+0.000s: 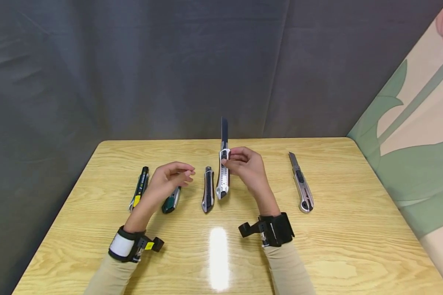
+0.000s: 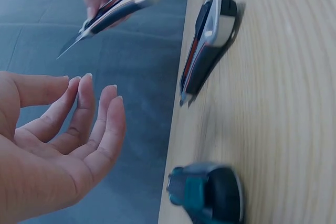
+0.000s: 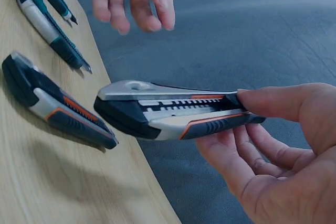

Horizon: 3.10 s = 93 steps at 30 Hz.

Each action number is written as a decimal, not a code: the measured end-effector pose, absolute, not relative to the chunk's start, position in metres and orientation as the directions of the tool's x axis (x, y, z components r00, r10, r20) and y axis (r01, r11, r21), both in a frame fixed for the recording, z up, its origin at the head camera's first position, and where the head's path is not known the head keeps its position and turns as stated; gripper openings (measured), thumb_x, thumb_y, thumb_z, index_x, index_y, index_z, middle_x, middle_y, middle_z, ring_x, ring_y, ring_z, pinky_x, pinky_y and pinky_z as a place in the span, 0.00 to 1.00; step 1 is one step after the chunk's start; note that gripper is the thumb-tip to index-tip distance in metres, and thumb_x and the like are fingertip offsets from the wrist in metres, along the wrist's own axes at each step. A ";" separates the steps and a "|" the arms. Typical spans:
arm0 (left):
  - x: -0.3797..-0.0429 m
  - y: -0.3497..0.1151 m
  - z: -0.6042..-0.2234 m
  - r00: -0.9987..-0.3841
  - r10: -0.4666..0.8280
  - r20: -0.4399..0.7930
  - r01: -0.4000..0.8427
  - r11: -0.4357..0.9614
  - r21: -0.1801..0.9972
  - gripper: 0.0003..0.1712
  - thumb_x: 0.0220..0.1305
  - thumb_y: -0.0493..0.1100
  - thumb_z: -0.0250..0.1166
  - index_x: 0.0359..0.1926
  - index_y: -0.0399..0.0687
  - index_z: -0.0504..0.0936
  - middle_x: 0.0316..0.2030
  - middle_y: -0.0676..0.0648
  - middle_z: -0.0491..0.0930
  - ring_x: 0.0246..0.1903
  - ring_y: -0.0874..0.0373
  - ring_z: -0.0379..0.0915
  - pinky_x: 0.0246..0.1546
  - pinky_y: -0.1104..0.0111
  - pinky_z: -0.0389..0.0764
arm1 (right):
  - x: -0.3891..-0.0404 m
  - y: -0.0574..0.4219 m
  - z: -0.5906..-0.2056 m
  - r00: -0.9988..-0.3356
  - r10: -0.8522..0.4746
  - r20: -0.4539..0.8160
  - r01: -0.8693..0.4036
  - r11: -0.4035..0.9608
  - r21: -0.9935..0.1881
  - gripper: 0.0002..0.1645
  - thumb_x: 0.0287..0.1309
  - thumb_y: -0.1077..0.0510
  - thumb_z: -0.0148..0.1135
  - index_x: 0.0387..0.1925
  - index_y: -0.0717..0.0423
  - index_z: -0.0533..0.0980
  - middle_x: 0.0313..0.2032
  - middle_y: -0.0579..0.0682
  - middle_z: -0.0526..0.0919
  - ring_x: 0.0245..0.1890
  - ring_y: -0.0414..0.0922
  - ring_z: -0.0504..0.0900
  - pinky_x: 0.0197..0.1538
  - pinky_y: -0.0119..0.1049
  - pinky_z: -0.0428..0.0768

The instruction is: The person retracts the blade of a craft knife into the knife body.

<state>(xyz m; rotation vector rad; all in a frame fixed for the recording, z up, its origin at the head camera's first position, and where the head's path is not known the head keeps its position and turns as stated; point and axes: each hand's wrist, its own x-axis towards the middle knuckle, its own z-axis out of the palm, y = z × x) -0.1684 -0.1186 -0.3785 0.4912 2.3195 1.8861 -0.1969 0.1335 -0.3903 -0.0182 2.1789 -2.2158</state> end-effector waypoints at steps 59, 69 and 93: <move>-0.174 -0.087 -0.417 -0.914 0.405 0.010 0.056 0.104 0.993 0.14 0.59 0.33 0.63 0.47 0.39 0.81 0.44 0.38 0.82 0.31 0.49 0.81 0.33 0.50 0.87 | -0.188 0.097 -0.388 -0.989 -0.139 -0.050 0.039 0.083 -0.996 0.24 0.64 0.45 0.55 0.51 0.60 0.76 0.40 0.56 0.80 0.42 0.50 0.80 0.42 0.51 0.86; -0.173 -0.089 -0.420 -0.911 0.412 0.005 0.041 0.078 0.996 0.15 0.58 0.33 0.65 0.48 0.39 0.81 0.45 0.36 0.81 0.32 0.48 0.81 0.32 0.55 0.88 | -0.188 0.094 -0.389 -0.983 -0.178 -0.051 0.044 0.048 -0.998 0.22 0.67 0.48 0.51 0.52 0.60 0.73 0.40 0.54 0.75 0.42 0.52 0.78 0.41 0.48 0.86; -0.174 -0.091 -0.421 -0.914 0.405 -0.014 -0.002 0.030 1.000 0.16 0.58 0.35 0.66 0.49 0.39 0.80 0.41 0.34 0.81 0.32 0.47 0.81 0.33 0.52 0.88 | -0.187 0.093 -0.389 -0.976 -0.219 0.001 -0.007 0.024 -1.000 0.17 0.65 0.55 0.55 0.52 0.58 0.73 0.40 0.54 0.72 0.38 0.50 0.77 0.41 0.49 0.86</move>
